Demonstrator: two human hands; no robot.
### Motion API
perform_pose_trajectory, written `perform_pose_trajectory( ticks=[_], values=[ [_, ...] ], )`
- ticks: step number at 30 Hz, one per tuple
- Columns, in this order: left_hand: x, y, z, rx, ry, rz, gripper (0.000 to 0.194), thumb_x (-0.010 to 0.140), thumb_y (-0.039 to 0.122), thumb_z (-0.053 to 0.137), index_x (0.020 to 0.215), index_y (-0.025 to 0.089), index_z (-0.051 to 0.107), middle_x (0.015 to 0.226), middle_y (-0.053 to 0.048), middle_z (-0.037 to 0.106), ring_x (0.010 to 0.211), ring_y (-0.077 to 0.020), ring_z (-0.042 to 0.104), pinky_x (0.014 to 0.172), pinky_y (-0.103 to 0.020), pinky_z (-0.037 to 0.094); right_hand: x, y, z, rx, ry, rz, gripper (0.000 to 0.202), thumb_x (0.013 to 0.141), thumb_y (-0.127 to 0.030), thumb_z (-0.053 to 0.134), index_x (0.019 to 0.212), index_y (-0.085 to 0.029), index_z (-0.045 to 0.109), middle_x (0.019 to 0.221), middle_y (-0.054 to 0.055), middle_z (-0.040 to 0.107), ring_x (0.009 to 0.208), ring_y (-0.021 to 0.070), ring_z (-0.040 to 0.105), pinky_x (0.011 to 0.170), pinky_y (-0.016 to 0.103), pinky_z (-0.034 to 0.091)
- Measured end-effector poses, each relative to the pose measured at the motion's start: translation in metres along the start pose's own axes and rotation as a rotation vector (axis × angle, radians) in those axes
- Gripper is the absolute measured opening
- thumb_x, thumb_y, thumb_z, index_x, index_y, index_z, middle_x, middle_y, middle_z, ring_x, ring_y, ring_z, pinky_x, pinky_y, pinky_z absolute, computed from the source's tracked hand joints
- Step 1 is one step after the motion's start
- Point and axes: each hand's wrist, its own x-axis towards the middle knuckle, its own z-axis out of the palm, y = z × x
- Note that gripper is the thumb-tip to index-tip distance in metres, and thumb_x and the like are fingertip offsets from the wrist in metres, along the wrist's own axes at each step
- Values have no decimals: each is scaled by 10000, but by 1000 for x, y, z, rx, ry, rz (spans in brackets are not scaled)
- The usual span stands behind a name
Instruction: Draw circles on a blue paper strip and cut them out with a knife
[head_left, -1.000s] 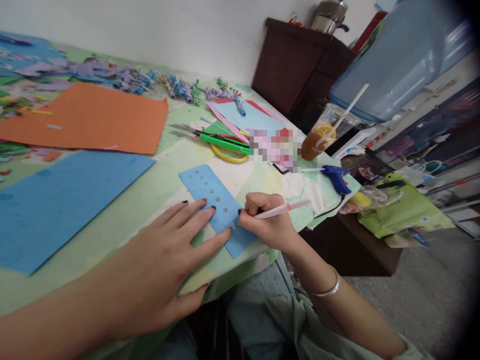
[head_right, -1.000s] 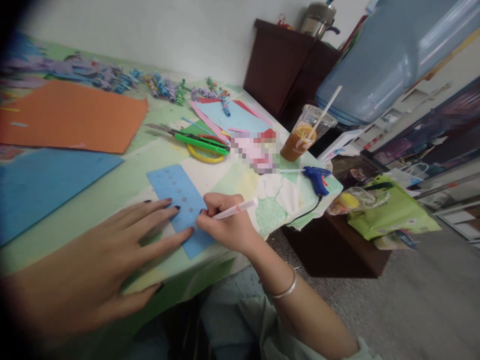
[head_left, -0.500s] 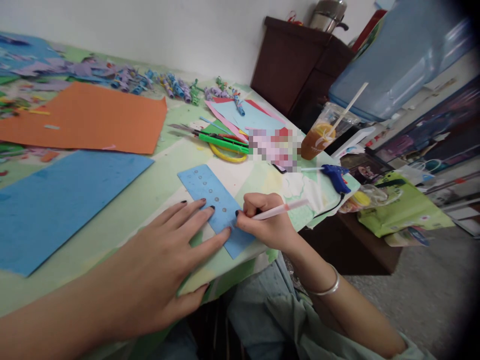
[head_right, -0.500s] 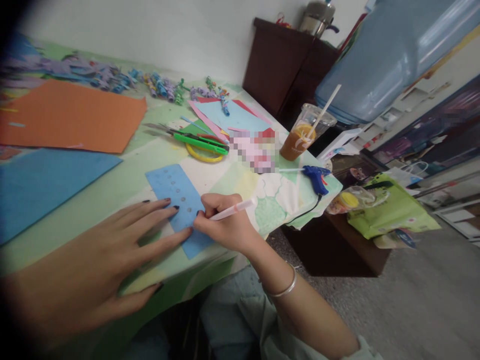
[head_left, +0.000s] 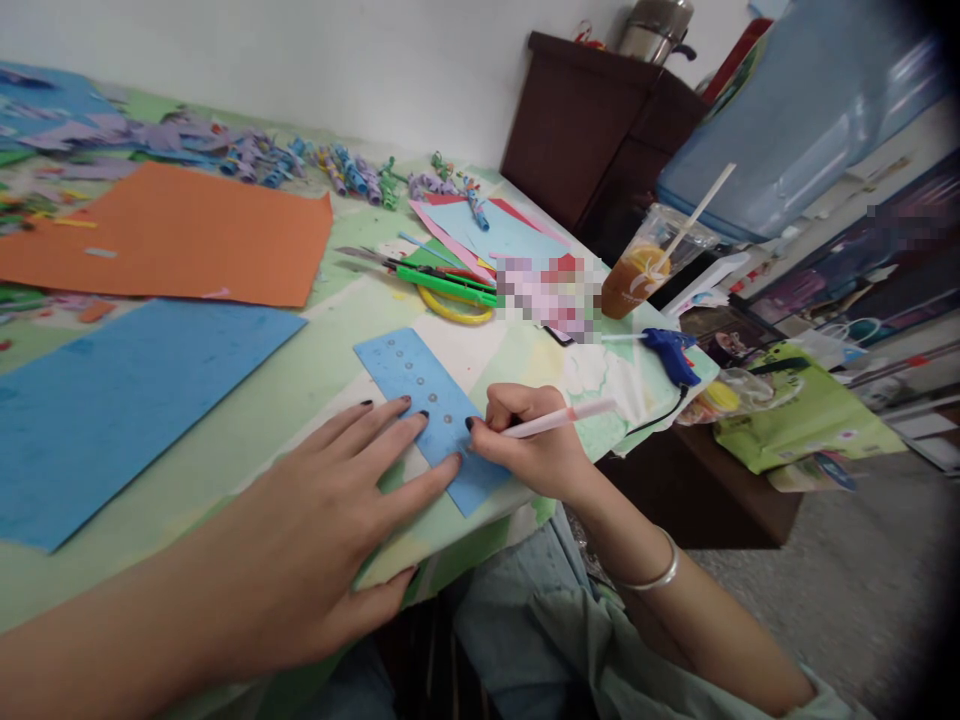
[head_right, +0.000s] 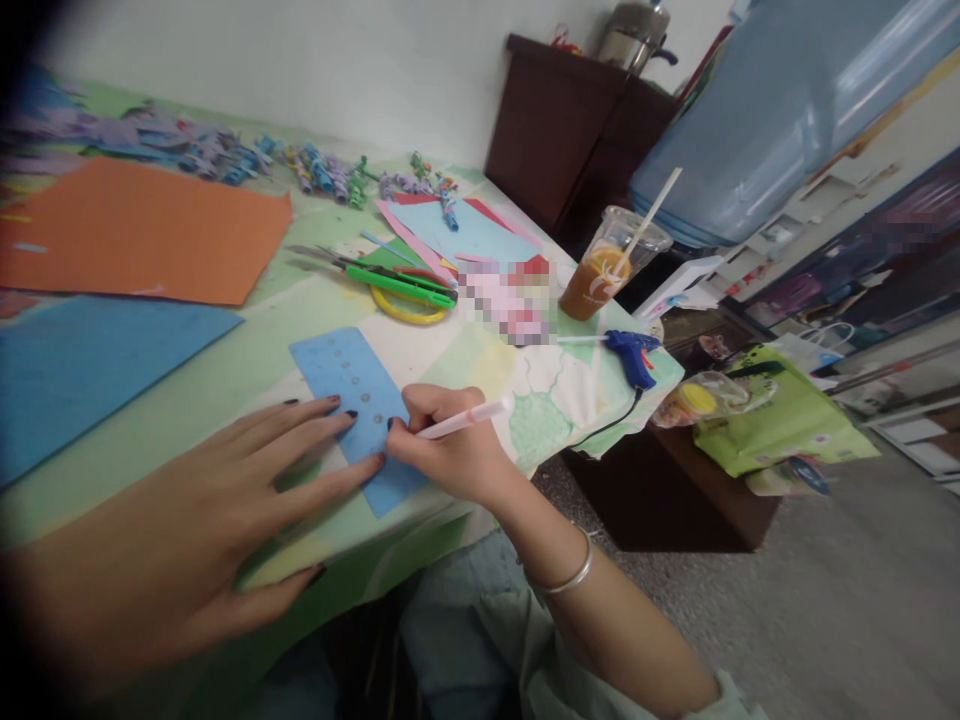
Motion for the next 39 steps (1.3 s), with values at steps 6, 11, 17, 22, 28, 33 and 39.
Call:
perform_pose_trajectory(
  ticks=[6, 11, 17, 22, 28, 33, 39],
  values=[
    [0, 0, -1, -12, -3, -8, 720, 801, 353, 631, 1493, 252, 458, 1409, -215, 551, 1342, -465, 488, 1034, -656, 454, 1, 1, -1, 29, -16, 39, 294, 699, -146, 580, 543, -210, 340, 500, -80, 372, 489, 65, 326, 464, 218, 249],
    [-1, 1, -1, -30, -7, -27, 711, 802, 356, 632, 1487, 265, 466, 1416, -201, 553, 1352, -468, 475, 1046, -657, 440, 1, 0, 0, 20, 17, 23, 291, 683, -145, 559, 546, -214, 311, 501, -85, 332, 488, 64, 289, 469, 223, 239],
    [0, 1, -1, -15, -5, -12, 695, 805, 348, 619, 1476, 249, 467, 1406, -217, 545, 1344, -471, 481, 1031, -666, 458, 2, -1, 0, -40, 32, 15, 314, 725, -158, 567, 557, -213, 307, 507, -82, 330, 492, 64, 284, 478, 228, 239],
    [1, 1, -2, 4, 9, 11, 711, 809, 361, 611, 1487, 225, 449, 1385, -240, 550, 1325, -486, 495, 1001, -675, 478, 1, -1, -1, 11, -12, 19, 332, 764, -184, 594, 556, -209, 336, 506, -81, 352, 488, 62, 304, 468, 222, 242],
    [2, 1, -2, -11, 2, 1, 726, 798, 334, 622, 1496, 232, 450, 1388, -232, 556, 1330, -478, 494, 1016, -663, 468, 0, -1, -1, 21, -22, 16, 305, 721, -149, 590, 541, -205, 351, 500, -80, 375, 483, 60, 333, 464, 217, 248],
    [0, 1, -1, -2, 4, -4, 706, 808, 342, 619, 1487, 239, 457, 1394, -229, 546, 1331, -475, 491, 1011, -669, 470, 0, 1, -1, 46, -11, 13, 299, 694, -130, 578, 542, -209, 334, 495, -85, 352, 480, 59, 310, 450, 211, 240],
    [0, 0, -1, 7, 10, 3, 682, 804, 342, 611, 1463, 225, 481, 1385, -233, 548, 1329, -484, 489, 1000, -672, 476, 1, 0, 1, 5, 40, -10, 309, 700, -130, 566, 553, -211, 307, 497, -87, 326, 479, 57, 283, 455, 212, 234]
  ],
)
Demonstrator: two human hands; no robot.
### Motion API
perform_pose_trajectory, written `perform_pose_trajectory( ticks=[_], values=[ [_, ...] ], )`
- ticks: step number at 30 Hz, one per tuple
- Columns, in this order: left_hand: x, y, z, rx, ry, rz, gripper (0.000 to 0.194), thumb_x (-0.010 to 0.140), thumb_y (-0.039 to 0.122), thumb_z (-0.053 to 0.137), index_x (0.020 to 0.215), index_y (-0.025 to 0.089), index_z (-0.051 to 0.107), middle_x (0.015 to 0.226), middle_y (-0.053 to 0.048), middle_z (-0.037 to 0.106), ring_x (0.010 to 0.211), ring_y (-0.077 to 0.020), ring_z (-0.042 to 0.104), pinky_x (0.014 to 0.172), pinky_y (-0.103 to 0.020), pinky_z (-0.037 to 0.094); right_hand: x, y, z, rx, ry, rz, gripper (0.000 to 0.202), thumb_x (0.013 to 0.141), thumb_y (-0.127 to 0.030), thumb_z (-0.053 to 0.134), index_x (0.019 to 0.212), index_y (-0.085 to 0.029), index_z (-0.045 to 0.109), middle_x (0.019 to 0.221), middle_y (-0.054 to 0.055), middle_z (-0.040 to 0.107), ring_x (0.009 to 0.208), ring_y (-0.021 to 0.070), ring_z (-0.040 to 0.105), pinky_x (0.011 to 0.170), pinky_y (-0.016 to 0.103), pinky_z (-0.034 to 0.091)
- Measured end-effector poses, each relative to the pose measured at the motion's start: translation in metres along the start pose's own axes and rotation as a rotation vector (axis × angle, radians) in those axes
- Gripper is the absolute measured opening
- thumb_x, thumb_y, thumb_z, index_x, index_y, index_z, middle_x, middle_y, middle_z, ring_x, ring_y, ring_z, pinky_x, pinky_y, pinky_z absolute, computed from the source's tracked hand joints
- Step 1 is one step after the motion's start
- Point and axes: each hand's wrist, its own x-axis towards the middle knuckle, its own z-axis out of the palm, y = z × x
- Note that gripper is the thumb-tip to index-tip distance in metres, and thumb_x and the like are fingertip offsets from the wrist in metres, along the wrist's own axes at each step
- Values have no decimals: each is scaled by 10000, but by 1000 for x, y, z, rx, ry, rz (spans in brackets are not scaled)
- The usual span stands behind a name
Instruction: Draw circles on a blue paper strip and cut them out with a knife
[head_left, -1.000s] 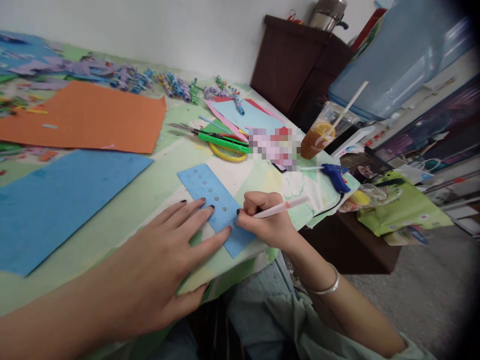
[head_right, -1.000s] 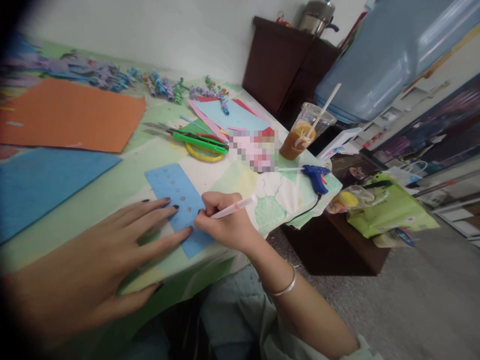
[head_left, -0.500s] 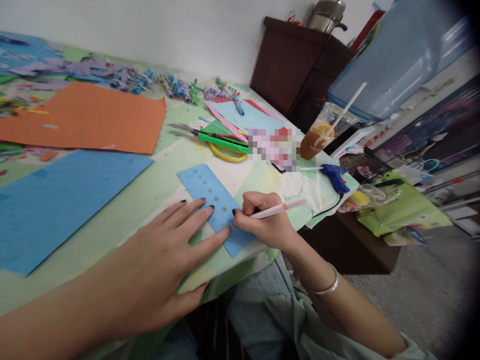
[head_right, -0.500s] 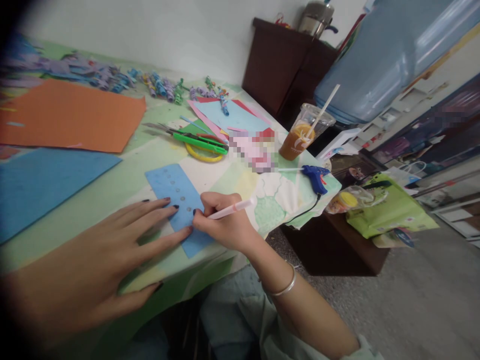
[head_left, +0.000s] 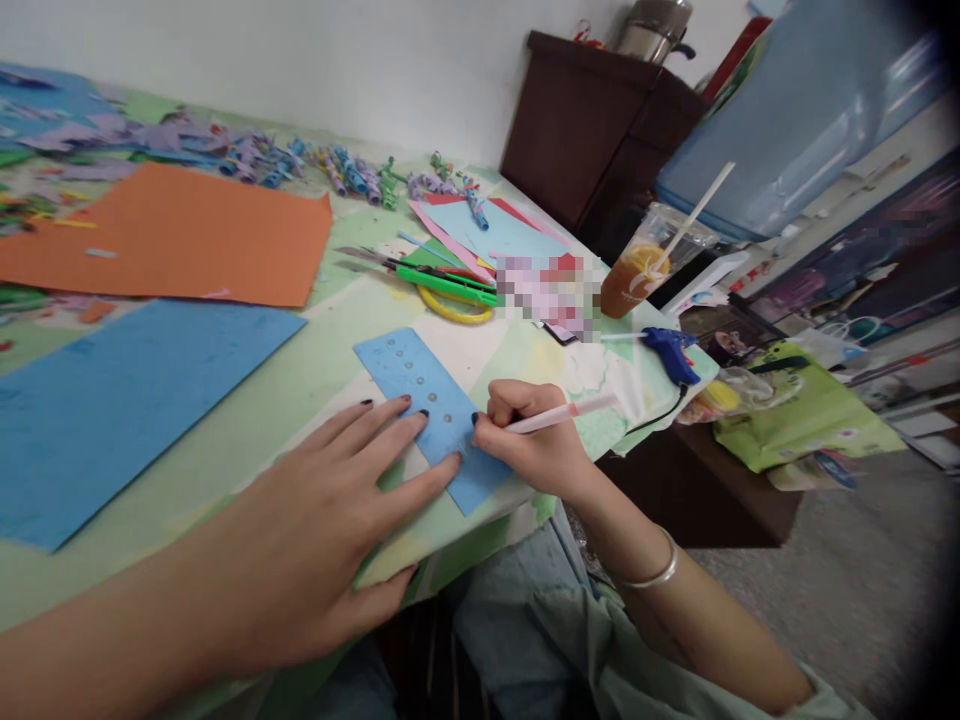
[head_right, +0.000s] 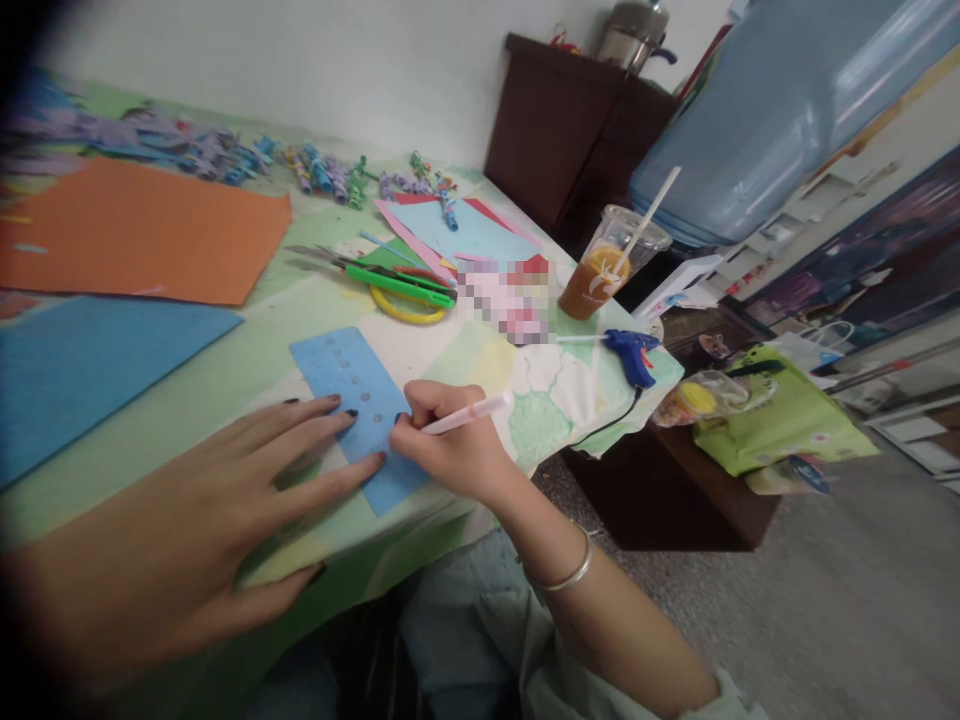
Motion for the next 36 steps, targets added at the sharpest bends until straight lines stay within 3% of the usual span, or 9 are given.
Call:
perform_pose_trajectory(
  ticks=[6, 18, 26, 36],
  values=[
    [2, 1, -1, 7, 7, 10, 715, 800, 344, 612, 1485, 214, 454, 1372, -242, 555, 1314, -487, 501, 990, -667, 481, -1, 0, -1, -17, -37, 9, 328, 762, -171, 606, 553, -200, 354, 499, -81, 364, 482, 57, 310, 455, 209, 241],
    [0, 0, 1, -18, 6, -10, 695, 808, 364, 629, 1478, 253, 481, 1405, -197, 557, 1346, -456, 479, 1047, -638, 448, 1, 0, 0, -5, -12, 16, 294, 691, -138, 569, 549, -210, 322, 492, -86, 338, 473, 58, 301, 453, 211, 240],
    [0, -1, 1, 2, 2, 3, 723, 806, 367, 617, 1498, 236, 452, 1391, -220, 551, 1336, -466, 485, 1021, -644, 459, -1, -1, -2, -6, -49, 38, 335, 776, -199, 608, 556, -203, 355, 504, -79, 368, 489, 61, 311, 467, 218, 245],
    [-1, 0, 1, -9, 5, -5, 717, 796, 372, 631, 1483, 248, 470, 1402, -206, 547, 1344, -458, 477, 1041, -633, 443, 0, 0, 0, 30, -34, 36, 292, 687, -138, 571, 542, -212, 329, 493, -83, 359, 477, 61, 319, 455, 216, 249]
  ],
)
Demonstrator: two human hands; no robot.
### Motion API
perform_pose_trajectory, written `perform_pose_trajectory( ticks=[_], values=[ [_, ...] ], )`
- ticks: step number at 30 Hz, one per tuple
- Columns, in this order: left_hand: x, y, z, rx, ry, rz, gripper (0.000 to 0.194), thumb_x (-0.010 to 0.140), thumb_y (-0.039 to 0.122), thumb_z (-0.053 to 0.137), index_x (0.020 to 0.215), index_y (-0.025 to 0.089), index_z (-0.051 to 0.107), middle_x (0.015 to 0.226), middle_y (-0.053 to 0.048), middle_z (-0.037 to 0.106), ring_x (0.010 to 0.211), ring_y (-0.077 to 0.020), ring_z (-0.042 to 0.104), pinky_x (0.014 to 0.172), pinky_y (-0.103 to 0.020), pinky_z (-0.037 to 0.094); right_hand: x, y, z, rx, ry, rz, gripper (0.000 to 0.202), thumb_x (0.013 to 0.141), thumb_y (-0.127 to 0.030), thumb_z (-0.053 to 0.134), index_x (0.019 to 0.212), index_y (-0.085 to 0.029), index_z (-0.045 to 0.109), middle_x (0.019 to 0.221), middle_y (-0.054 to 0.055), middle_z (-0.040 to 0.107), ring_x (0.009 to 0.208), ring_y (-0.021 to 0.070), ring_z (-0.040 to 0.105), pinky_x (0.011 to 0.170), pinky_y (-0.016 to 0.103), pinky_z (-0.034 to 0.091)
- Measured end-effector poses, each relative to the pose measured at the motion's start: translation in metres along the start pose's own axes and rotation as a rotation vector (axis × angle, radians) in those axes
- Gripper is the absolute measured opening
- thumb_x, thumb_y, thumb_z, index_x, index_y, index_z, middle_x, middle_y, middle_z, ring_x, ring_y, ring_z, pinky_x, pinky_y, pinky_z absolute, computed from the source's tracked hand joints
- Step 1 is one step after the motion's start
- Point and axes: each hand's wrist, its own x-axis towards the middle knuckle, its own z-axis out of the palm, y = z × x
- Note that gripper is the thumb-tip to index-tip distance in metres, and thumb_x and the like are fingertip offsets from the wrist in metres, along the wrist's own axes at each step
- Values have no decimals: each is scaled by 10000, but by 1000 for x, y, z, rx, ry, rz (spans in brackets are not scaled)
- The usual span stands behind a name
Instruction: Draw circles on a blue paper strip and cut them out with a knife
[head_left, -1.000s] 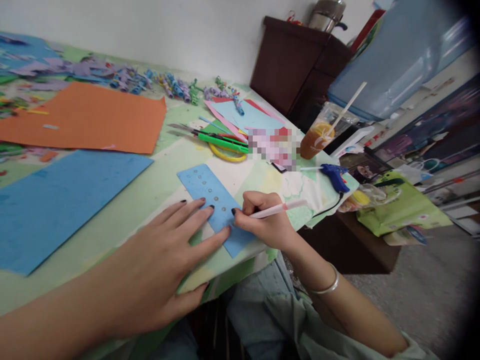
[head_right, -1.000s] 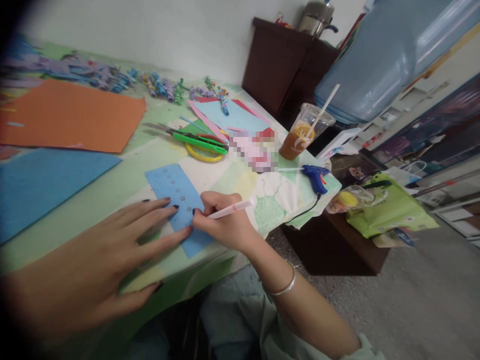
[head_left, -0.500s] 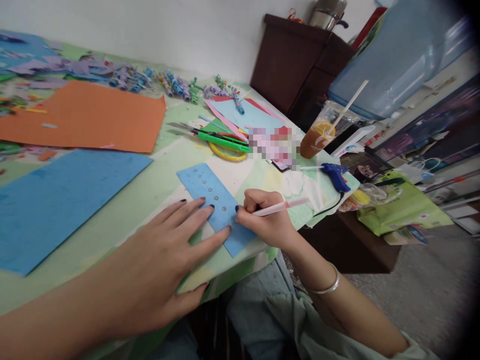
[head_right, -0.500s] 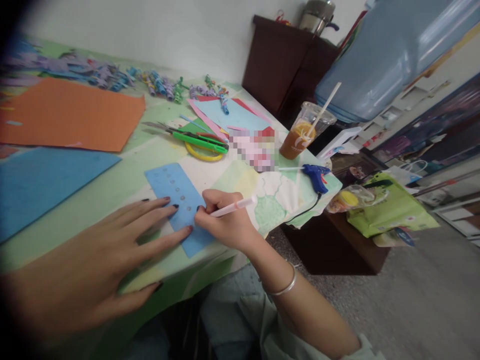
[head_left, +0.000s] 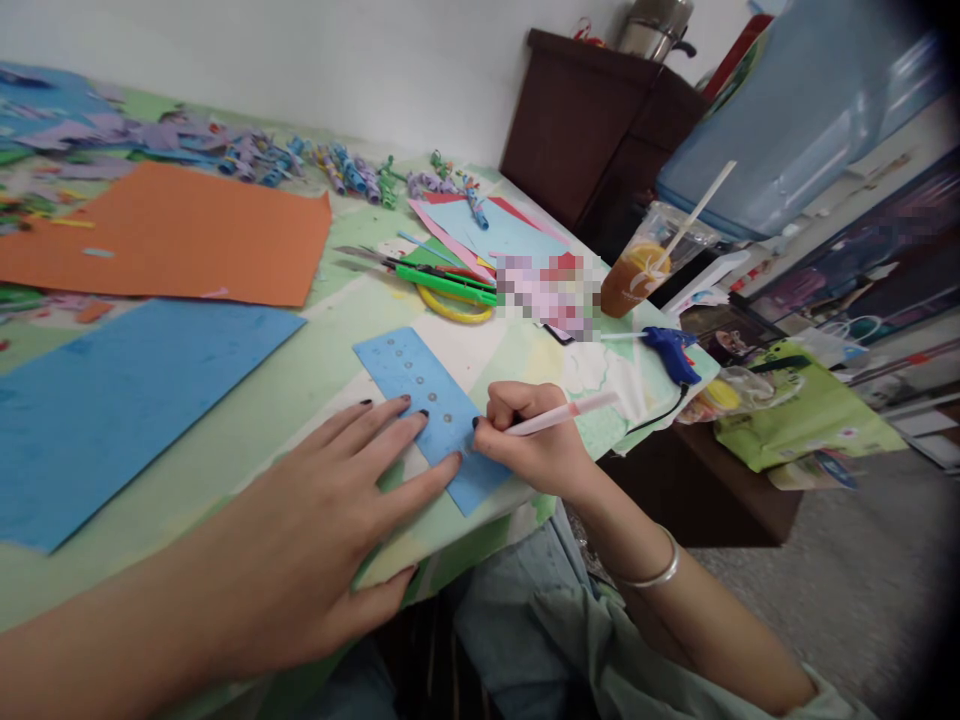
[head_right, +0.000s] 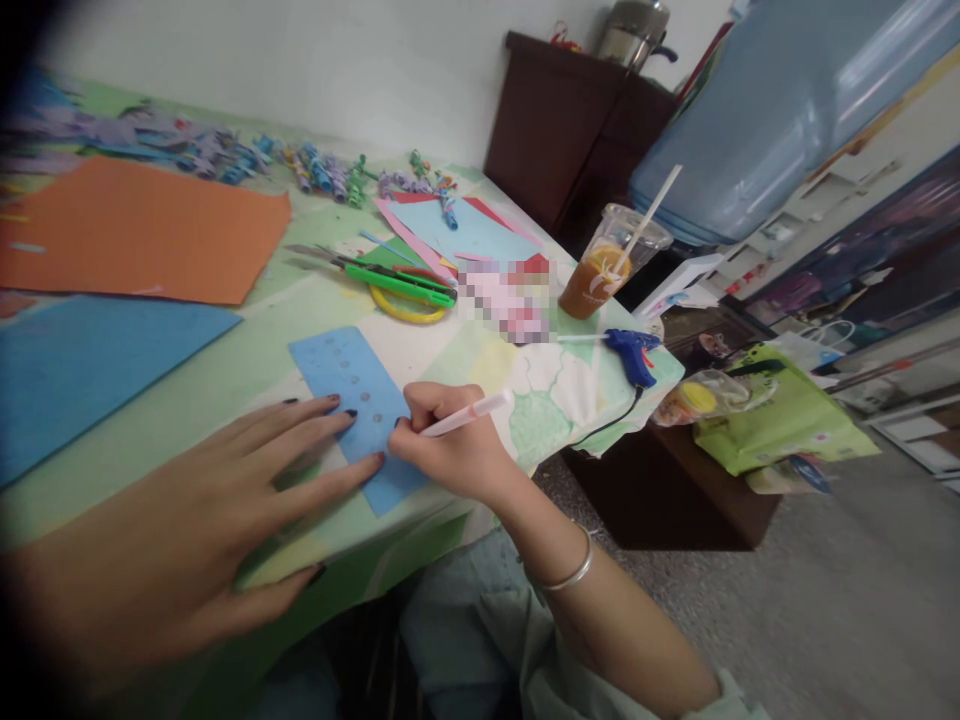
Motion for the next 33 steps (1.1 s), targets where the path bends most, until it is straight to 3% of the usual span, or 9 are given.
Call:
perform_pose_trajectory(
  ticks=[6, 11, 33],
  values=[
    [1, 0, -1, 2, -9, -4, 686, 812, 362, 618, 1472, 247, 475, 1404, -218, 543, 1351, -468, 473, 1027, -657, 454, 0, -1, 1, -68, 40, -5, 307, 721, -165, 568, 554, -212, 314, 502, -83, 328, 484, 62, 291, 472, 224, 242],
    [1, 1, -2, -3, -19, -2, 705, 810, 353, 612, 1488, 241, 456, 1395, -226, 554, 1335, -473, 492, 1014, -660, 471, 0, -2, -1, -49, -11, 31, 326, 768, -211, 601, 560, -208, 350, 506, -77, 363, 494, 67, 322, 479, 225, 255],
    [2, 1, -1, -17, -26, -16, 706, 807, 354, 617, 1486, 255, 452, 1394, -218, 556, 1350, -467, 477, 1021, -665, 467, 0, -1, 0, 15, -16, 26, 284, 690, -144, 582, 538, -209, 352, 491, -83, 367, 478, 62, 319, 458, 221, 245]
  ],
)
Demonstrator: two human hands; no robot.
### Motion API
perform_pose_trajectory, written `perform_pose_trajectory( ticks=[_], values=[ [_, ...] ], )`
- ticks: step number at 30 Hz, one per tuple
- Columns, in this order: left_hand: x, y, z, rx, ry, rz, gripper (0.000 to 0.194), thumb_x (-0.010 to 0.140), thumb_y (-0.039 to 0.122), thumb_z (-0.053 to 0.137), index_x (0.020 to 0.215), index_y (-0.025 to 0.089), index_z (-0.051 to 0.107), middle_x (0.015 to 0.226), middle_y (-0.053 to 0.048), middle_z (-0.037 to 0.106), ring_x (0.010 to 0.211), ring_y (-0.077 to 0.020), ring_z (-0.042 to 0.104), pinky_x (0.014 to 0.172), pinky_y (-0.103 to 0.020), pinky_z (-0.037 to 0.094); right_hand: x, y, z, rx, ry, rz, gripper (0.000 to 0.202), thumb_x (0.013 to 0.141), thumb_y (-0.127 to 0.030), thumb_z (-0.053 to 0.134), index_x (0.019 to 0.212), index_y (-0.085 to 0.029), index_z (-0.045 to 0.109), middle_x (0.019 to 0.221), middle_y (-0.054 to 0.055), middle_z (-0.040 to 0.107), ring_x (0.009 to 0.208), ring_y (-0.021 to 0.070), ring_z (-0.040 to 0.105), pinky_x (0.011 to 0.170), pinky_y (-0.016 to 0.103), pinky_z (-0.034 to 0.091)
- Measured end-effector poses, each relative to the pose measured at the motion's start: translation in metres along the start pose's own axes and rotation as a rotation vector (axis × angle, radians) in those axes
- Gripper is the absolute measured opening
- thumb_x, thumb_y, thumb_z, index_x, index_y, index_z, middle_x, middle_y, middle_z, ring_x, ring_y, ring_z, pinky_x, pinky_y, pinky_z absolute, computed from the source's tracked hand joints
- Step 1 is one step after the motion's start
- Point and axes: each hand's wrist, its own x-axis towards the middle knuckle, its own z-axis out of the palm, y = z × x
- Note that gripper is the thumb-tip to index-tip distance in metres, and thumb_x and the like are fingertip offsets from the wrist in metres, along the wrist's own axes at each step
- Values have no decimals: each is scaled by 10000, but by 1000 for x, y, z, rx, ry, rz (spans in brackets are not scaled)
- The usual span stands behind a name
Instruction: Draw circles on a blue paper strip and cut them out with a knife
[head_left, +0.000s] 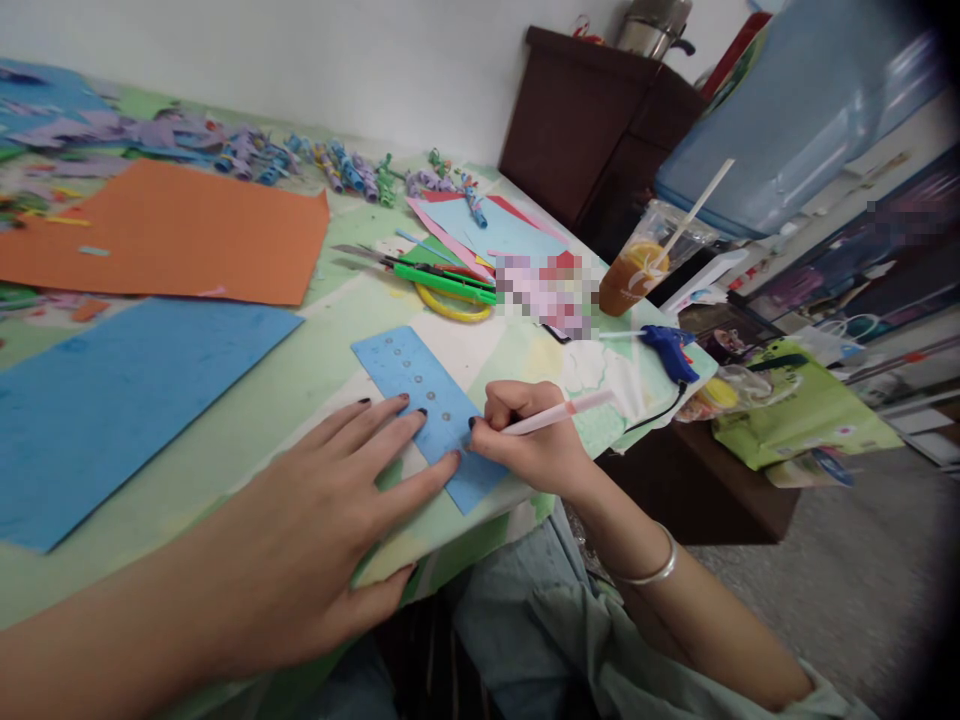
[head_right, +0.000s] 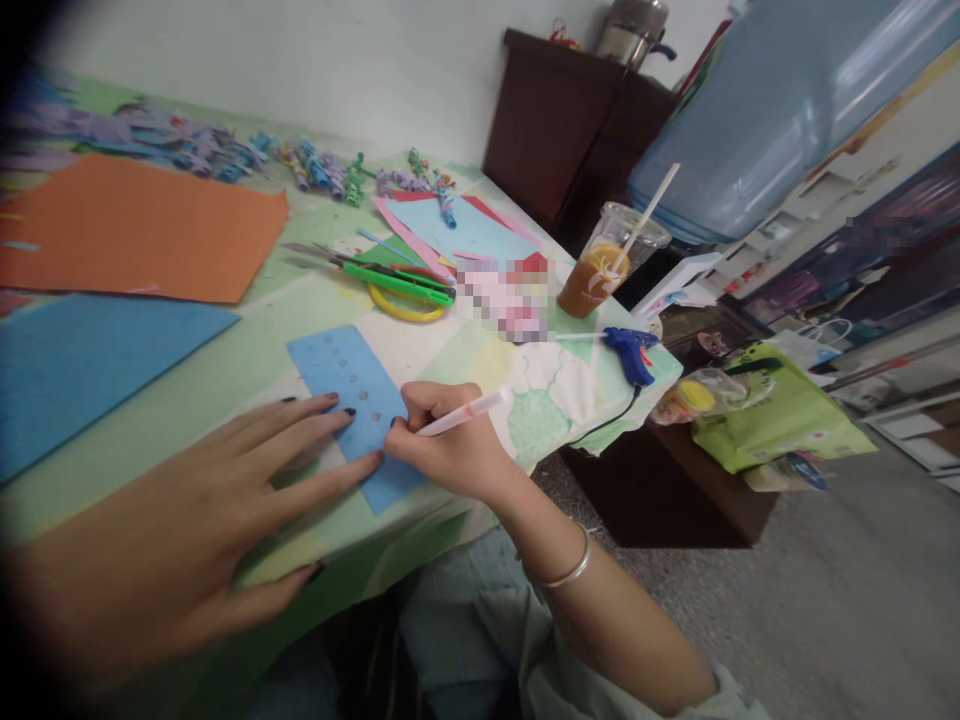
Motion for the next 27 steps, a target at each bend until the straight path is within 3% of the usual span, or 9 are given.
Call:
perform_pose_trajectory(
  ticks=[8, 21, 27],
  values=[
    [-1, -1, -1, -14, 3, -3, 697, 797, 351, 640, 1472, 271, 485, 1414, -194, 560, 1359, -460, 471, 1055, -648, 441, 1, 1, -1, 44, 43, 29, 295, 699, -171, 574, 549, -216, 324, 509, -86, 334, 487, 64, 314, 474, 222, 260],
    [0, -1, 0, 4, 11, 14, 697, 800, 352, 619, 1473, 236, 476, 1394, -222, 552, 1340, -469, 483, 1031, -650, 450, 2, 1, -1, -10, -24, 3, 315, 752, -188, 593, 564, -211, 341, 520, -81, 353, 510, 70, 313, 489, 235, 251],
    [1, -1, -1, 24, 21, 29, 678, 807, 357, 609, 1461, 234, 482, 1375, -224, 557, 1325, -471, 495, 1003, -659, 472, 1, 3, 0, -28, 14, -35, 298, 706, -135, 570, 564, -214, 321, 520, -85, 335, 510, 69, 288, 484, 238, 237]
  ],
)
